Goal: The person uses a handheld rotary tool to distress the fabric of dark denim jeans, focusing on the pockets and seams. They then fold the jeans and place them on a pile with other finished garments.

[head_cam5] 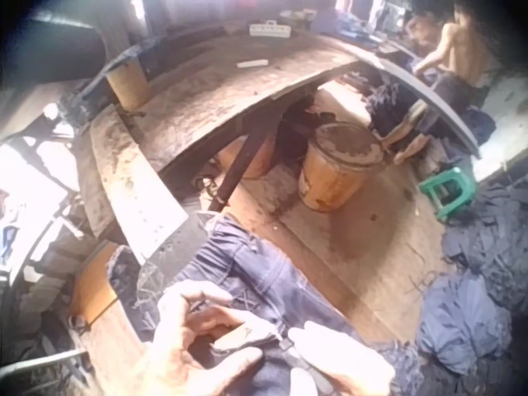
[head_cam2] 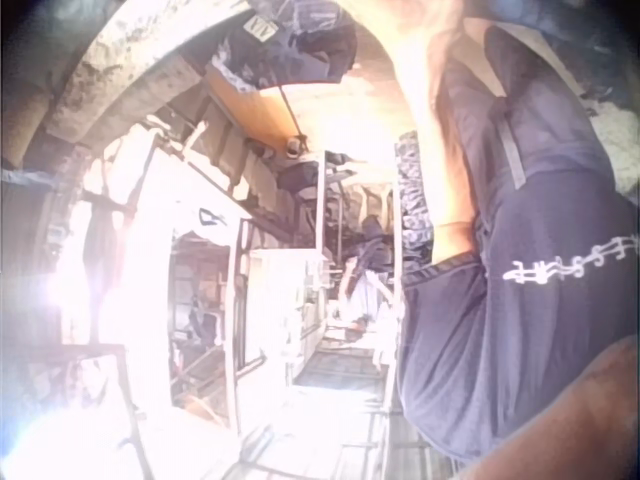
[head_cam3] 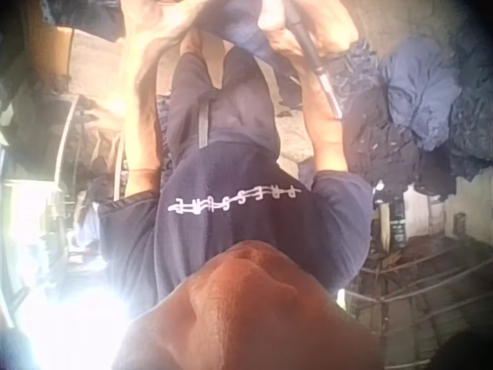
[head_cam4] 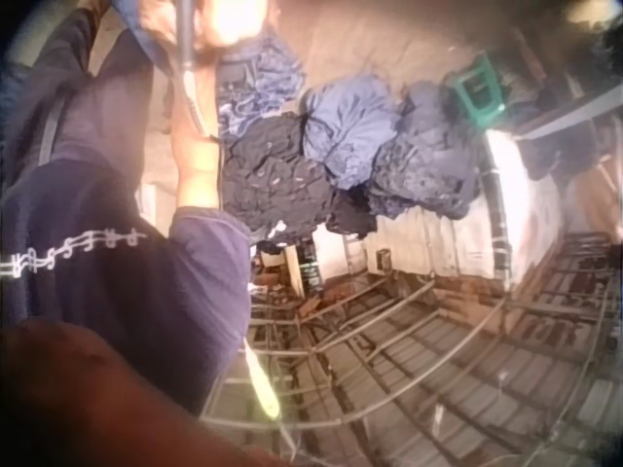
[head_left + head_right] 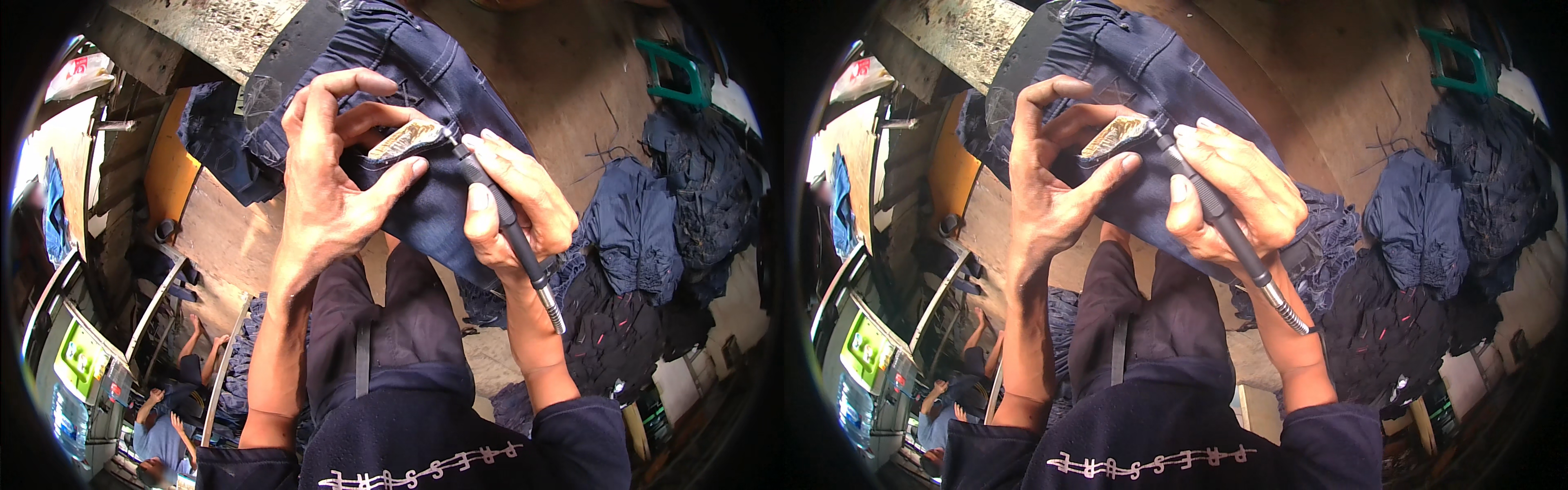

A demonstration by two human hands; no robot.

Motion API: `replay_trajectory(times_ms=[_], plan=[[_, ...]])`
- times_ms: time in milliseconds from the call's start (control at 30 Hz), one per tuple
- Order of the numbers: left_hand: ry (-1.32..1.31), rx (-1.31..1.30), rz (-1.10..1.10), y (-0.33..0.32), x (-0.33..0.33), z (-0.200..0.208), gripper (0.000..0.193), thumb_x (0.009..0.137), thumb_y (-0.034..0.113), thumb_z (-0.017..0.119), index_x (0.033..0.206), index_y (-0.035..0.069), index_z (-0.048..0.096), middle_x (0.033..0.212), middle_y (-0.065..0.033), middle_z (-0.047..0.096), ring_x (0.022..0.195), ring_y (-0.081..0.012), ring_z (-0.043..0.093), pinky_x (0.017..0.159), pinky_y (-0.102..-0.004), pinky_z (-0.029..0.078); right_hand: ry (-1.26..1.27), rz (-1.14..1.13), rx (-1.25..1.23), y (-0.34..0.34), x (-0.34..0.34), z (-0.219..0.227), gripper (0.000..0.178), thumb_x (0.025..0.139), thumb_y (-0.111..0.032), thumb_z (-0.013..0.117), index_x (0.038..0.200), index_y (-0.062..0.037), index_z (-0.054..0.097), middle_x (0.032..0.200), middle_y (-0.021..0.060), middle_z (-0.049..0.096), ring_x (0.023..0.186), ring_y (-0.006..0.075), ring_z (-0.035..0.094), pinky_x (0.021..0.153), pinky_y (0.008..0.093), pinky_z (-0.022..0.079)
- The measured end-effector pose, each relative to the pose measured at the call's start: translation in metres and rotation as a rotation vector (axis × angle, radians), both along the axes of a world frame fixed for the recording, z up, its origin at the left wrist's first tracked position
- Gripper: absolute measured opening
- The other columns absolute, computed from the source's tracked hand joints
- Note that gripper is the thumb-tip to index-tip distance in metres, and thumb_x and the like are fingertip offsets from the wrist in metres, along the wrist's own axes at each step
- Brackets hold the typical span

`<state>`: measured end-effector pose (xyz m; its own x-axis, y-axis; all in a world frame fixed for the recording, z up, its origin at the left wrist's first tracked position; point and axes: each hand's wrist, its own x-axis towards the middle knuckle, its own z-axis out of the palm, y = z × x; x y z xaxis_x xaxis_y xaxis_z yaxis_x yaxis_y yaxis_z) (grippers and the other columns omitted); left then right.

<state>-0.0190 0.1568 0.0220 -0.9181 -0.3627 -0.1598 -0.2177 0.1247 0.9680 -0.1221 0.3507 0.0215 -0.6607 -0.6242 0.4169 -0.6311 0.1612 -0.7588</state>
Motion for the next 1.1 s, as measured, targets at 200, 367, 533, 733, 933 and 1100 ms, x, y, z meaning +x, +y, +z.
replay_trajectory(times_ms=[200, 367, 533, 733, 933, 1100], plan=[[0.006, -0.022, 0.002, 0.0, -0.001, 0.002, 0.071, 0.085, -0.003, 0.088, 0.139, 0.008, 0.043, 0.122, -0.0188, 0.077, 0.118, -0.0252, 0.074, 0.105, -0.037, 0.058, 0.002, 0.008, -0.036, -0.003, -0.001, -0.002, 0.029, 0.087, 0.0, 0.069, 0.113, 0.0099, 0.074, 0.106, 0.0241, 0.08, 0.104, 0.0399, 0.08, 0.099, 0.0499, 0.064], [-0.019, -0.059, 0.004, -0.001, -0.001, 0.003, 0.07, 0.086, 0.002, 0.089, 0.14, 0.007, 0.045, 0.121, -0.0168, 0.078, 0.118, -0.0242, 0.075, 0.105, -0.0364, 0.057, -0.039, -0.01, -0.069, 0.006, -0.003, -0.002, 0.034, 0.099, -0.014, 0.066, 0.122, 0.0094, 0.071, 0.109, 0.0266, 0.078, 0.106, 0.04, 0.078, 0.096, 0.0506, 0.064], [-0.037, 0.074, 0.035, -0.008, -0.001, 0.017, 0.057, 0.098, 0.015, 0.081, 0.146, 0.005, 0.053, 0.116, -0.0134, 0.079, 0.11, -0.0197, 0.075, 0.104, -0.0346, 0.054, -0.474, -0.528, -0.523, 0.024, 0.011, -0.011, 0.056, 0.118, -0.04, 0.045, 0.142, 0.0088, 0.054, 0.11, 0.0275, 0.074, 0.103, 0.0421, 0.077, 0.101, 0.0528, 0.061], [0.013, -0.008, 0.322, -0.039, -0.008, 0.032, 0.035, 0.104, 0.009, 0.073, 0.135, 0.003, 0.06, 0.103, -0.0074, 0.076, 0.099, -0.0133, 0.072, 0.091, -0.0303, 0.057, -0.276, -0.657, -0.149, 0.082, 0.045, -0.003, 0.04, 0.119, -0.032, 0.047, 0.127, 0.0052, 0.061, 0.119, 0.0224, 0.074, 0.118, 0.0333, 0.073, 0.11, 0.0476, 0.055], [0.077, -0.33, 0.653, -0.212, -0.051, 0.031, 0.023, 0.101, 0.013, 0.076, 0.121, 0.002, 0.073, 0.103, -0.0103, 0.08, 0.094, -0.0152, 0.075, 0.084, -0.0306, 0.06, -0.174, -0.71, 0.111, 0.069, 0.046, 0.006, 0.037, 0.087, -0.01, 0.091, 0.118, -0.0003, 0.073, 0.117, 0.0165, 0.078, 0.114, 0.0298, 0.075, 0.104, 0.0425, 0.056], [0.031, -0.744, 0.576, -0.327, -0.081, -0.001, 0.023, 0.097, 0.022, 0.075, 0.116, 0.009, 0.079, 0.115, -0.0146, 0.082, 0.11, -0.0305, 0.079, 0.1, -0.0415, 0.059, -0.187, -0.802, 0.024, 0.074, 0.053, -0.003, 0.044, 0.084, -0.012, 0.094, 0.122, -0.0055, 0.072, 0.119, 0.0123, 0.08, 0.115, 0.0324, 0.075, 0.108, 0.0436, 0.056]])
